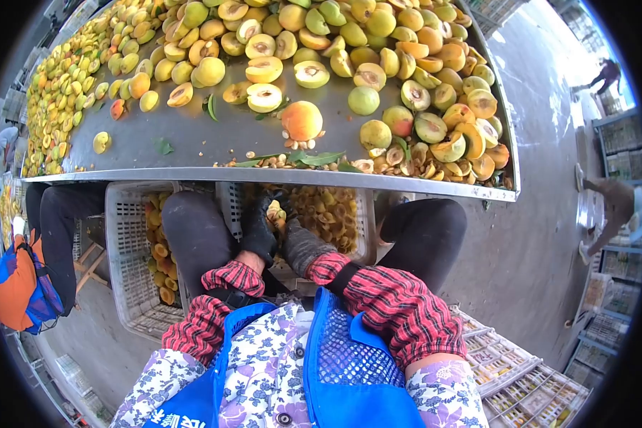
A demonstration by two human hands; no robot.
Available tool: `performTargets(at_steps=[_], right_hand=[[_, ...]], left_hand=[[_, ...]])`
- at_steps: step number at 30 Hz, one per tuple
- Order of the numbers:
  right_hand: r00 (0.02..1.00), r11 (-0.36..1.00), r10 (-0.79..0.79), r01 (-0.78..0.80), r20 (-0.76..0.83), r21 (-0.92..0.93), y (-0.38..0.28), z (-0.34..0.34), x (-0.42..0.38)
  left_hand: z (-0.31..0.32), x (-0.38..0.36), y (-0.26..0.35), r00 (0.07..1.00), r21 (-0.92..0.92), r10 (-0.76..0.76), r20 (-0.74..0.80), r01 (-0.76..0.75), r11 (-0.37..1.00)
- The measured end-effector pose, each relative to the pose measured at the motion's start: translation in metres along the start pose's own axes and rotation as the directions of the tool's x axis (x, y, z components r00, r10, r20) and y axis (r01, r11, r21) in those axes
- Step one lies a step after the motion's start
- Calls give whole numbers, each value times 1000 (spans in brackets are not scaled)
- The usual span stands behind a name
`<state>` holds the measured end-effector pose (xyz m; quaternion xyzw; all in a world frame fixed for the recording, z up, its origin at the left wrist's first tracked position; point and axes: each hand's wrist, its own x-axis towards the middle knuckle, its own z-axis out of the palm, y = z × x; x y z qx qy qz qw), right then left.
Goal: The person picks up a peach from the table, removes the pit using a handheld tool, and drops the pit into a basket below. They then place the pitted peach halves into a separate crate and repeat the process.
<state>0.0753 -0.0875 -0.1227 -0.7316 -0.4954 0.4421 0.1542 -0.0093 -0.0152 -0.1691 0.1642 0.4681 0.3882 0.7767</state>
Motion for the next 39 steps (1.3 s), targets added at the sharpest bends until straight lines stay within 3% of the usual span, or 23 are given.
performTargets(at_steps=[2, 5, 8, 10, 12, 13, 14, 17, 18, 19, 20, 21, 22, 23, 24, 26, 29, 31, 33, 35, 36, 38, 39], right_hand=[[998, 999, -50, 49, 27, 22, 4, 3, 4], [997, 998, 38, -41, 62, 42, -8, 5, 7], [992, 1000, 7, -5, 130, -21, 7, 10, 14], [998, 1000, 2, 0, 60, -26, 11, 6, 8], [996, 994, -44, 52, 80, -97, 17, 7, 7], [987, 981, -86, 108, 135, -160, 24, 13, 12], [973, 961, -126, 168, 194, -220, 28, 17, 16], [577, 479, -431, 798, 694, -366, -4, -25, 10], [764, 891, -273, 430, 584, -146, -12, -32, 2], [840, 985, -20, -76, 543, 153, -21, -38, -5], [778, 732, 236, -537, 583, 420, -26, -41, -6], [933, 954, -155, 56, 326, 294, -12, -34, 1], [788, 798, -595, 602, 160, 3, 13, -20, 11], [714, 714, -681, 697, 160, -69, 20, -17, 12], [632, 616, -759, 775, 157, -141, 21, -18, 12], [868, 923, -375, 315, 326, 223, 16, -24, 6], [774, 749, 102, -473, 624, 464, 3, -40, 5], [821, 970, -239, 183, 518, 158, 28, -17, 13], [730, 832, -392, 541, 560, -122, 34, -10, 17], [688, 735, -342, 620, 640, -275, 33, -5, 22], [697, 692, -366, 647, 617, -321, 30, -4, 22], [708, 596, -417, 686, 569, -417, 25, -3, 21], [833, 778, -357, 516, 423, -359, 25, 3, 20]], left_hand=[[-1, -1, 2, 998, -115, -57, 13, 58, 992], [12, -12, 10, 993, 99, 86, -86, -77, 992], [-7, 3, -3, 999, 90, 39, -22, -37, 995], [-12, 11, -12, 991, 267, 130, -2, -125, 956], [-19, 14, -21, 933, 529, 333, 137, -353, 772], [-24, 15, -23, 845, 652, 450, 289, -518, 554], [-34, 22, -26, 839, 621, 419, 346, -540, 568], [-60, 43, -36, 903, 420, 179, 390, -347, 838], [-56, 41, -33, 908, 416, 131, 398, -305, 857], [-52, 35, -34, 889, 576, 200, 413, -425, 698], [-38, 25, -24, 912, 593, 198, 360, -387, 706], [-23, 16, -15, 932, 607, 196, 305, -349, 714], [-4, 3, -1, 980, 454, 79, 180, -154, 877], [8, -6, 8, 994, 253, -67, 83, 44, 966], [13, -9, 11, 995, 263, -82, 63, 63, 963], [18, -10, 14, 994, 279, -111, 22, 100, 955], [13, -5, 13, 983, 274, -175, 59, 153, 950], [11, -5, 13, 984, 304, -154, 90, 121, 945], [12, -6, 13, 987, 353, -133, 86, 94, 931], [14, -8, 14, 990, 408, -136, 43, 107, 907], [2, -2, 6, 994, 612, 16, 113, -82, 786], [-19, 10, -8, 908, 846, 242, 343, -411, 341], [-21, 5, -8, 883, 878, 276, 380, -438, 192]])
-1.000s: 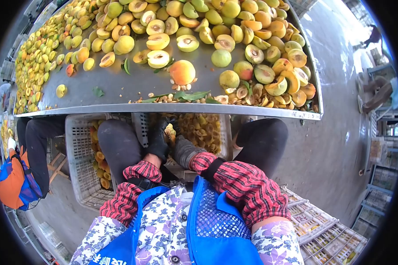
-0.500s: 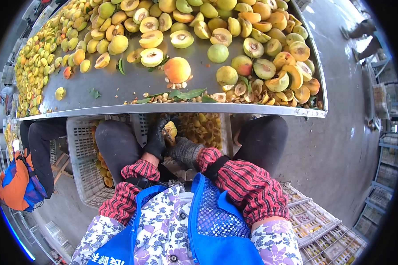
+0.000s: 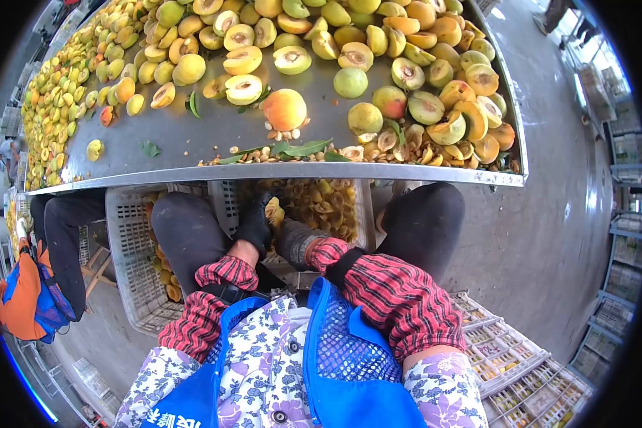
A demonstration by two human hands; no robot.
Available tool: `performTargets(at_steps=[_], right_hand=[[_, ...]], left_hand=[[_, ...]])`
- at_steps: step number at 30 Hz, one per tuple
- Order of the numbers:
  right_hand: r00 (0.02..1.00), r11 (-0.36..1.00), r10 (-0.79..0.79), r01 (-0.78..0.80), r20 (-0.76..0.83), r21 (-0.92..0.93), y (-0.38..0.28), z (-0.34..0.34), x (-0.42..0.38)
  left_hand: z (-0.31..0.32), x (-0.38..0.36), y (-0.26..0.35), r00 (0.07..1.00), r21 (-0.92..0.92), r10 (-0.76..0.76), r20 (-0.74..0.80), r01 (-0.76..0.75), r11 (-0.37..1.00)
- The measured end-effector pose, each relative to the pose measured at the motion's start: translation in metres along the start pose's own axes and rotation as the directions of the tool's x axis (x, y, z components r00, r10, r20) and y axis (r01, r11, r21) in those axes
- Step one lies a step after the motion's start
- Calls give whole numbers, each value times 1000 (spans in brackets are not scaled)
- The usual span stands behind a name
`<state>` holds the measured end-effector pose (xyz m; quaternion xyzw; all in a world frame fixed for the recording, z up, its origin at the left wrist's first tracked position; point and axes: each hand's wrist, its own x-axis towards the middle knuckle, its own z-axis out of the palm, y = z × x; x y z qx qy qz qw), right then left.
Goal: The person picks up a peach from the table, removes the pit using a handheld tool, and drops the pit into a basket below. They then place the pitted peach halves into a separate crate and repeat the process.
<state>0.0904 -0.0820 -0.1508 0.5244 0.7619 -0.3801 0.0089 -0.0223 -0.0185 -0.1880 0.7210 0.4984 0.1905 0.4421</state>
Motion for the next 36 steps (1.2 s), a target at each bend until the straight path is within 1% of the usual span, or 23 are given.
performTargets(at_steps=[2, 3, 5, 7, 8, 10, 13, 14, 15, 16, 17, 18, 19, 20, 22, 23, 24, 25, 26, 28, 30, 32, 36], right_hand=[[921, 874, 366, -293, -130, 388, -3, 14, 4], [925, 875, 367, -307, -101, 375, -1, 18, 7], [927, 876, 371, -335, -42, 347, 7, 21, 9], [864, 856, 469, -394, -183, 335, 17, 18, 8], [854, 860, 477, -405, -209, 312, 28, 21, 9], [861, 877, 464, -413, -208, 246, 54, 36, 12], [877, 868, 471, -443, -92, 225, 33, 0, -10], [903, 867, 429, -406, -15, 288, 18, -15, -32], [970, 955, 232, -241, 73, 174, 33, 10, -39], [983, 996, 35, -48, 181, 69, 55, 43, -40], [989, 993, 90, -98, 118, 63, 72, 67, -34], [988, 987, 142, -145, 57, 62, 86, 89, -27], [986, 984, 161, -164, 49, 66, 89, 95, -27], [983, 981, 179, -182, 41, 69, 92, 101, -26], [979, 984, 155, -165, 130, 67, 88, 98, -37], [975, 984, 150, -164, 166, 74, 84, 95, -42], [969, 984, 145, -162, 198, 74, 79, 83, -48], [963, 984, 141, -162, 231, 77, 73, 71, -53], [817, 957, 290, -262, 498, -127, 29, 14, -46], [859, 915, 365, -402, 360, 30, 6, -18, -53], [908, 892, 380, -411, 178, 188, 23, 10, -47], [898, 875, 404, -435, 175, 212, 19, -2, -45], [867, 787, 498, -466, 30, 404, 5, -45, -67]], left_hand=[[-8, -8, 5, 993, 291, 109, -32, -95, 952], [-6, -7, 3, 992, 159, -104, -72, 115, 981], [2, -3, 1, 857, -121, -511, -59, 502, 856], [-9, 0, 39, 634, -601, -773, -19, 611, 515], [-15, 2, 52, 511, -780, -857, 65, 561, 276], [-15, -1, 43, 632, -861, -762, 144, 459, 218], [-32, -7, 39, 812, -941, -527, 250, 332, 64], [-45, -11, 44, 852, -947, -444, 277, 319, 21], [-60, -13, 54, 888, -951, -352, 295, 308, -21], [-82, -17, 81, 918, -962, -314, 241, 269, 48], [-109, -23, 113, 944, -968, -272, 185, 223, 116], [-133, -28, 132, 972, -957, -233, 41, 105, 270], [-155, -28, 118, 977, -951, -193, -88, -24, 309], [-175, -32, 123, 942, -985, -305, -142, -103, 140], [-221, -31, 90, 905, -885, -260, -335, -208, 417], [-237, -36, 90, 869, -820, -314, -384, -164, 548], [-253, -33, 63, 856, -511, -177, -486, -114, 852], [-260, -27, 39, 855, -301, -100, -509, -68, 951], [-266, -20, 27, 848, -73, -22, -530, -20, 997], [-252, -3, 61, 837, -28, -57, -544, 49, 998], [-231, 25, 93, 919, -271, -90, -384, -19, 962], [-199, 63, 121, 960, -450, -148, -236, 27, 892], [-145, 123, 174, 968, 64, 141, -206, -131, 989]])
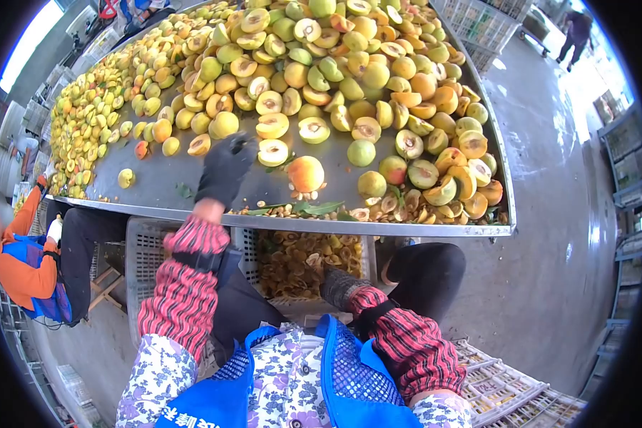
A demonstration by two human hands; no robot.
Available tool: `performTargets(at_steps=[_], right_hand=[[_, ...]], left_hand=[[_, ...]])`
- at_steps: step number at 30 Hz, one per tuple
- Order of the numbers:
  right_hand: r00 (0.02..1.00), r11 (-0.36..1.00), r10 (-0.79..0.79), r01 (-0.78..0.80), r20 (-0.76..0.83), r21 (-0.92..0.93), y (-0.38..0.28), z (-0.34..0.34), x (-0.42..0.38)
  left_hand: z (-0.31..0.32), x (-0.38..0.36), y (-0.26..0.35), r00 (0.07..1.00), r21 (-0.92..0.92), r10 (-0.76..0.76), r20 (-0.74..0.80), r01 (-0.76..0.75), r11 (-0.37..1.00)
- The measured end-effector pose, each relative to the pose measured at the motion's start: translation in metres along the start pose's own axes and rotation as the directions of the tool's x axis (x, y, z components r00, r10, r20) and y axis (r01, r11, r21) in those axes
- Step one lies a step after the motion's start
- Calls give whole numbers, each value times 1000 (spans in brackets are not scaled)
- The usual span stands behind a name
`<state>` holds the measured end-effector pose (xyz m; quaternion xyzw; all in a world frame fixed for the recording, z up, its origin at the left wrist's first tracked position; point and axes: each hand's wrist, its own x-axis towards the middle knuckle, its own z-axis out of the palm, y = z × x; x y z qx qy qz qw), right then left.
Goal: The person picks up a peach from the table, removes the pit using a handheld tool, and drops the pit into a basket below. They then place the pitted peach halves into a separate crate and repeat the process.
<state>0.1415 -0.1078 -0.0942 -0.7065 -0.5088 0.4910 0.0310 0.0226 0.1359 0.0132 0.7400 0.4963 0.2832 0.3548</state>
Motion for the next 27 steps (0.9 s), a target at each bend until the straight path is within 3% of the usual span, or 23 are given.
performTargets(at_steps=[3, 6, 7, 9, 12, 14, 15, 16, 17, 19, 21, 22, 23, 24, 27], right_hand=[[996, 996, 45, -50, 76, 69, 11, -10, -11], [998, 998, -55, 56, -22, 34, 23, -8, -7], [995, 996, -83, 83, -57, 13, 25, -5, -6], [996, 998, -60, 60, 64, -11, -6, -54, -16], [984, 993, -121, 120, -130, -17, -18, -87, -27], [980, 986, -150, 139, -133, -91, -22, -89, -39], [968, 981, -182, 168, -175, -93, -16, -82, -47], [953, 976, -211, 194, -216, -100, -13, -77, -53], [961, 985, -171, 168, -216, -33, -15, -76, -61], [976, 988, -93, 115, -196, 104, -23, -76, -82], [961, 964, -131, 181, -243, 196, -24, -72, -86], [942, 953, -164, 228, -292, 200, -24, -69, -85], [921, 940, -194, 273, -339, 203, -28, -67, -86], [950, 922, -141, 229, -280, 314, -35, -69, -88], [990, 799, -54, 121, -130, 589, -56, -76, -93]], left_hand=[[37, 19, 1, 995, 434, 0, 104, -46, 900], [55, 13, -6, 998, 304, 43, 55, -58, 951], [56, 13, -9, 992, 278, 32, 125, -66, 958], [54, 12, -15, 965, 228, 12, 261, -73, 971], [52, -3, -15, 978, 126, 25, 209, -53, 991], [52, -13, -20, 988, 71, 102, 115, -110, 991], [49, -17, -20, 985, -211, 0, 172, 36, 977], [45, -21, -20, 964, -468, -80, 255, 195, 862], [41, -24, -19, 925, -667, -133, 356, 351, 657], [29, -33, -14, 896, -784, 2, 443, 387, 485], [22, -45, -7, 869, -849, 118, 480, 426, 312], [22, -49, -10, 821, -819, 38, 570, 564, 103], [25, -57, -13, 865, -845, 42, 500, 477, 242], [29, -66, -13, 903, -847, 58, 427, 376, 375], [27, -88, -8, 896, -871, -8, 445, 434, 230]])
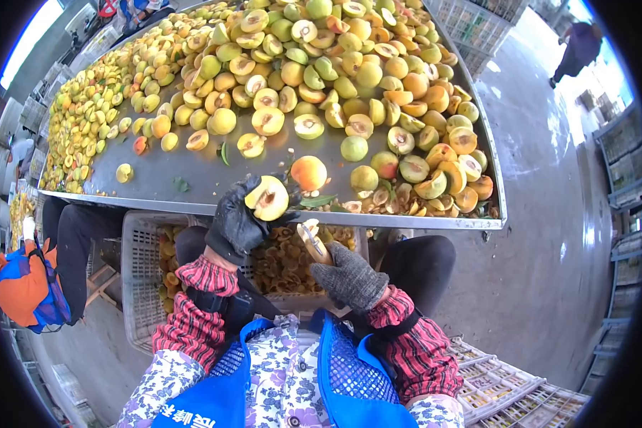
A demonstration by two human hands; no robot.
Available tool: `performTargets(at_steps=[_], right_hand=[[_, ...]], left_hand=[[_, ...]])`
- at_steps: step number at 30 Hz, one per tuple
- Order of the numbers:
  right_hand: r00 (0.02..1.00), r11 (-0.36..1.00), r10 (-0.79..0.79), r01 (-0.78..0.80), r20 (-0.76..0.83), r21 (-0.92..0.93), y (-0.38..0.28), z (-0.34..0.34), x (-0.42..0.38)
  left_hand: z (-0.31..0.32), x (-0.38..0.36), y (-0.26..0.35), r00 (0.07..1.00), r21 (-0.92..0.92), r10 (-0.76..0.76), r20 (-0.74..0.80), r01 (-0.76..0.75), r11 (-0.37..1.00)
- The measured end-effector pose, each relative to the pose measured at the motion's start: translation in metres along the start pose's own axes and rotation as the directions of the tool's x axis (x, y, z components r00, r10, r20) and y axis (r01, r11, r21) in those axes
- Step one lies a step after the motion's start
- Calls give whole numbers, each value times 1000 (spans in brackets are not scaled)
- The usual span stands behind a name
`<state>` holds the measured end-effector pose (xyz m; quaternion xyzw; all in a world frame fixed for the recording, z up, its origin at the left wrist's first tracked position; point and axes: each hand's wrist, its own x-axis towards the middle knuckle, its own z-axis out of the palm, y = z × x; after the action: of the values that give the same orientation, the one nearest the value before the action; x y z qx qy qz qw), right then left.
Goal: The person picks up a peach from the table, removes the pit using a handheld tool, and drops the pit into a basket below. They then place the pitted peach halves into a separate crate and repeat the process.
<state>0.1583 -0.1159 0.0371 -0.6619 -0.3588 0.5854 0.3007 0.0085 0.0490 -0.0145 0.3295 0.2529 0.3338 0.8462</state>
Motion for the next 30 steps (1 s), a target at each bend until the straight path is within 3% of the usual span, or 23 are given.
performTargets(at_steps=[1, 2, 3, 5, 10, 12, 14, 16, 18, 20, 22, 23, 25, 27, 28, 30], right_hand=[[1000, 996, 8, -9, 8, 93, 1, 3, 0], [1000, 982, 17, -19, 17, 186, 2, 6, 1], [999, 962, 15, -27, 46, 273, 5, 8, 2], [995, 897, 3, -46, 99, 439, 11, 11, 3], [981, 803, 26, -134, 192, 580, 7, 27, 0], [965, 761, 8, -176, 262, 624, 14, 32, 1], [919, 671, -43, -263, 391, 693, 26, 33, 2], [925, 665, -48, -253, 378, 703, 25, 40, 0], [920, 634, -16, -294, 392, 715, 13, 39, -5], [945, 726, -48, -189, 323, 661, 16, 40, -4], [976, 795, -56, -85, 212, 601, 11, 39, -6], [986, 818, -33, -69, 166, 570, 13, 38, -8], [996, 968, -83, 73, 28, 241, 24, 42, -2], [962, 947, -248, 215, -117, -240, 26, 47, 2], [950, 925, -283, 233, -136, -300, 25, 49, 1], [922, 872, -351, 258, -165, -416, 24, 52, 0]], left_hand=[[4, -8, 3, 990, -278, -138, -1, 133, 951], [9, -14, 5, 962, -532, -270, 37, 248, 810], [17, -19, 6, 946, -477, -324, -9, 280, 833], [21, -31, 1, 963, -319, -269, -13, 251, 914], [22, -48, -22, 993, 37, -97, 66, 95, 995], [24, -55, -23, 1000, 315, 16, 21, -22, 949], [17, -56, -29, 979, 598, 180, 94, -200, 776], [19, -63, -27, 1000, 369, 4, 27, -14, 929], [17, -67, -25, 985, 107, -175, -8, 175, 979], [13, -70, -25, 976, -227, -219, -18, 209, 951], [9, -70, -28, 964, -536, -266, -6, 221, 815], [10, -69, -30, 987, -313, -140, -76, 109, 943], [1, -69, -35, 996, -97, -47, -79, 40, 994], [-1, -70, -37, 998, 215, 55, -18, -50, 975], [2, -73, -37, 994, 404, 98, 43, -107, 908], [3, -74, -37, 998, 213, 19, 65, -32, 977]])
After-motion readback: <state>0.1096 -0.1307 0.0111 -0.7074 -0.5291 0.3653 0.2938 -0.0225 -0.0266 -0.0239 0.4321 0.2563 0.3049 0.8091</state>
